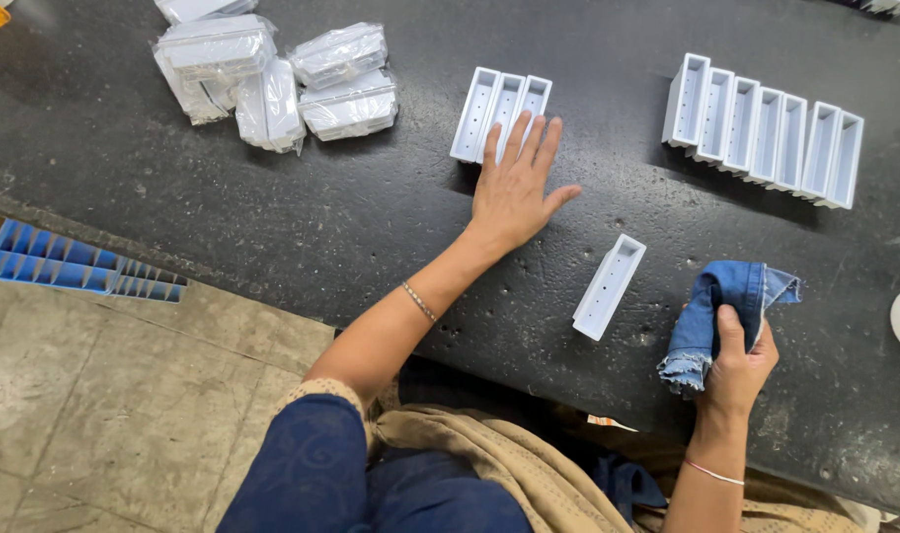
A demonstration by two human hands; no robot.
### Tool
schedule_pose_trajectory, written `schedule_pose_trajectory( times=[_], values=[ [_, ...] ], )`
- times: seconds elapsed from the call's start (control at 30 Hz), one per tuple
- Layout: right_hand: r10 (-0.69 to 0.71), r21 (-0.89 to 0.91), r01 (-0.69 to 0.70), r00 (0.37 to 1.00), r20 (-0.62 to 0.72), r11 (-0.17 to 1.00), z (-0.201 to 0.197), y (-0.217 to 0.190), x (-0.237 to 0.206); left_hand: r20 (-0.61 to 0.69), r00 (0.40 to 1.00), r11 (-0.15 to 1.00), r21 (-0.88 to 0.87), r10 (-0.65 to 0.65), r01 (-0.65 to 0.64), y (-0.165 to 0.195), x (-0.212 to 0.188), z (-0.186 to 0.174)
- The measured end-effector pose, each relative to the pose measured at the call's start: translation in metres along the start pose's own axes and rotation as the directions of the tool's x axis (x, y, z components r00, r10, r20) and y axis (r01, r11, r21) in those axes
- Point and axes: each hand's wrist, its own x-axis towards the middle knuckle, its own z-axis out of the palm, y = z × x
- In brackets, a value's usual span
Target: The person wipes multiple white plastic rectangular parts with a blue cloth on a dark worktable. They pick up each part, wipe its surfaces, and place it back on the table. A bottle of liquid and wrapped parts are visible nearby.
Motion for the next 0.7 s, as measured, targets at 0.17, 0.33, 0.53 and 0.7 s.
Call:
schedule_pose_trajectory(
  times=[0.17, 0.33, 0.53, 0.7],
  values=[
    [0.000, -0.019, 0.000, 1.000, 0.007, 1.000, -0.004, 0.004, 0.000, 0.016, 1.000, 0.999, 0.048, 0.002, -0.003, -0.008, 0.027, 0.005],
    [-0.071, -0.014, 0.071, 0.997, 0.005, 0.997, -0.006, 0.005, 0.001, 0.025, 1.000, 0.998, 0.065, 0.004, -0.006, -0.008, 0.021, 0.003],
    [0.007, -0.032, -0.007, 1.000, -0.011, 0.999, -0.004, 0.005, -0.001, -0.056, 0.998, 0.999, -0.013, 0.035, -0.036, 0.004, -0.047, -0.017],
    [-0.082, -0.150, 0.077, 0.996, -0.024, 0.986, -0.003, 0.005, 0.001, -0.090, 0.996, 0.976, -0.216, -0.023, 0.003, 0.036, -0.117, -0.051]
  ],
)
